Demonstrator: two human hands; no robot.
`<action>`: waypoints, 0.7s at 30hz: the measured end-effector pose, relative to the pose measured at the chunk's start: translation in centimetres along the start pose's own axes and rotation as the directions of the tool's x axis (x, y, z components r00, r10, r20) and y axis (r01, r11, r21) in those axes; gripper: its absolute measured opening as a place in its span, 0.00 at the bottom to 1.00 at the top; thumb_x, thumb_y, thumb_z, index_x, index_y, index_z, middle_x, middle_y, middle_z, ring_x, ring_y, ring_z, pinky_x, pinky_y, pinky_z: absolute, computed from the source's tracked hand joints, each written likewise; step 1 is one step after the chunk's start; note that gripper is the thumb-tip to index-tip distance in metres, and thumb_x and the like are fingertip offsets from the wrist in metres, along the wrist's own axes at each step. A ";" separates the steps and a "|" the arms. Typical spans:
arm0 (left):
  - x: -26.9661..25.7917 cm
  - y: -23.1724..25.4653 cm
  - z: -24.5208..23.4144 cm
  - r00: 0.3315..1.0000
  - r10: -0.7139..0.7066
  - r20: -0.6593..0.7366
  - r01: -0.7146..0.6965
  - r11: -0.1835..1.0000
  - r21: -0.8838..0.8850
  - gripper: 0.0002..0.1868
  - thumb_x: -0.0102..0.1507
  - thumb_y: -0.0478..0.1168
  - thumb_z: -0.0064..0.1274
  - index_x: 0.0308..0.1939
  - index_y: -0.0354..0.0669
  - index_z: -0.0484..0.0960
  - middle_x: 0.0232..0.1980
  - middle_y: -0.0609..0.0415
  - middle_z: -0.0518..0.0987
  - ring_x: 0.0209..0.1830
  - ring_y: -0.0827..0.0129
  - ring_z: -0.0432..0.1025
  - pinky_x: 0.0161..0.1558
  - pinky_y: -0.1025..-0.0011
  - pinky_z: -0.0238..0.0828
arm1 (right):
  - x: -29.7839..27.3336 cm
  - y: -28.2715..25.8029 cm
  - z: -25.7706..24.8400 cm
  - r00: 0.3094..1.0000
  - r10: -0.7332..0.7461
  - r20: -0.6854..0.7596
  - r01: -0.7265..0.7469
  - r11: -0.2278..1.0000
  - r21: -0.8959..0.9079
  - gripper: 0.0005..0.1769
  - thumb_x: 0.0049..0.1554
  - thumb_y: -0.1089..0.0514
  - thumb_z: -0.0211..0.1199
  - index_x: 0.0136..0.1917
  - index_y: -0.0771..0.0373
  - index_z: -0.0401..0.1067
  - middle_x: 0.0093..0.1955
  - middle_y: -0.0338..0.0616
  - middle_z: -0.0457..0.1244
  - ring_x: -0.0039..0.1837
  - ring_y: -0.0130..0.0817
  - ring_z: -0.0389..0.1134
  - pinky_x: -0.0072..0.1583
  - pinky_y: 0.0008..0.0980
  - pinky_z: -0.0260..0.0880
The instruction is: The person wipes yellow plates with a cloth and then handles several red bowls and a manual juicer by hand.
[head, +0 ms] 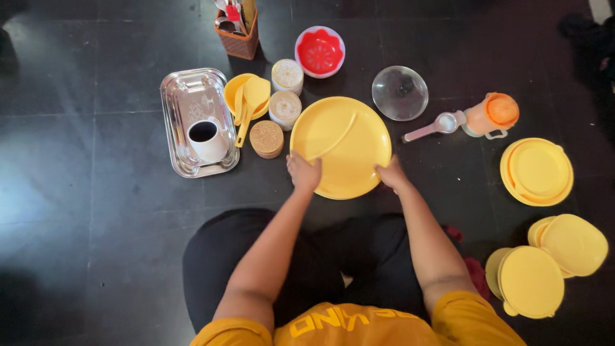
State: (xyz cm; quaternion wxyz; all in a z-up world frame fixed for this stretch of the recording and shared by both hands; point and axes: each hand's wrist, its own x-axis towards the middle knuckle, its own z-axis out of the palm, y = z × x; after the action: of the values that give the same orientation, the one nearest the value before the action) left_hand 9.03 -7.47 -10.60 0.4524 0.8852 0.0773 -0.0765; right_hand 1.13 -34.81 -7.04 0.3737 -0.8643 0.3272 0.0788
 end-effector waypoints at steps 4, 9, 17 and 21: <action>-3.4 3.2 -1.7 0.934 0.355 -0.035 -0.352 0.933 0.075 0.50 0.62 0.50 0.60 0.77 0.27 0.49 0.78 0.18 0.48 0.78 0.26 0.43 0.75 0.45 0.42 | 1.8 -3.1 -0.9 0.801 -0.489 -0.346 0.386 0.863 -0.326 0.41 0.57 0.52 0.67 0.75 0.72 0.56 0.73 0.69 0.55 0.75 0.64 0.53 0.74 0.52 0.53; -4.2 5.8 -3.3 0.960 0.264 0.094 -0.259 0.964 -0.057 0.46 0.61 0.48 0.59 0.76 0.32 0.54 0.77 0.21 0.51 0.77 0.29 0.46 0.75 0.47 0.44 | 13.2 -11.1 1.5 0.899 -0.380 -0.218 0.386 0.923 -0.019 0.33 0.64 0.43 0.61 0.73 0.65 0.65 0.71 0.58 0.64 0.74 0.50 0.63 0.75 0.41 0.60; -5.5 7.8 -3.8 0.950 0.281 0.136 -0.234 0.930 -0.284 0.37 0.63 0.42 0.57 0.73 0.34 0.61 0.74 0.26 0.60 0.77 0.34 0.53 0.75 0.49 0.48 | 26.3 -23.7 9.2 0.938 0.302 0.168 -0.338 0.703 0.626 0.38 0.61 0.42 0.63 0.75 0.61 0.55 0.73 0.57 0.52 0.66 0.61 0.62 0.63 0.56 0.70; -4.8 8.6 -4.0 0.945 0.269 0.188 -0.175 0.898 -0.403 0.35 0.65 0.41 0.54 0.73 0.33 0.60 0.73 0.32 0.64 0.75 0.39 0.58 0.73 0.54 0.53 | 25.8 -25.4 10.9 0.949 0.202 0.240 -0.313 0.555 0.771 0.20 0.61 0.59 0.60 0.61 0.75 0.67 0.53 0.67 0.67 0.51 0.59 0.72 0.52 0.53 0.79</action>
State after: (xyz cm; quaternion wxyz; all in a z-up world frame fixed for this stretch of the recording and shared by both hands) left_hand 6.41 -9.51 -0.56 0.6273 0.7676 -0.0663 -0.1133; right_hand 38.09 -27.41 -9.52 0.7249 -0.5399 0.4267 0.0307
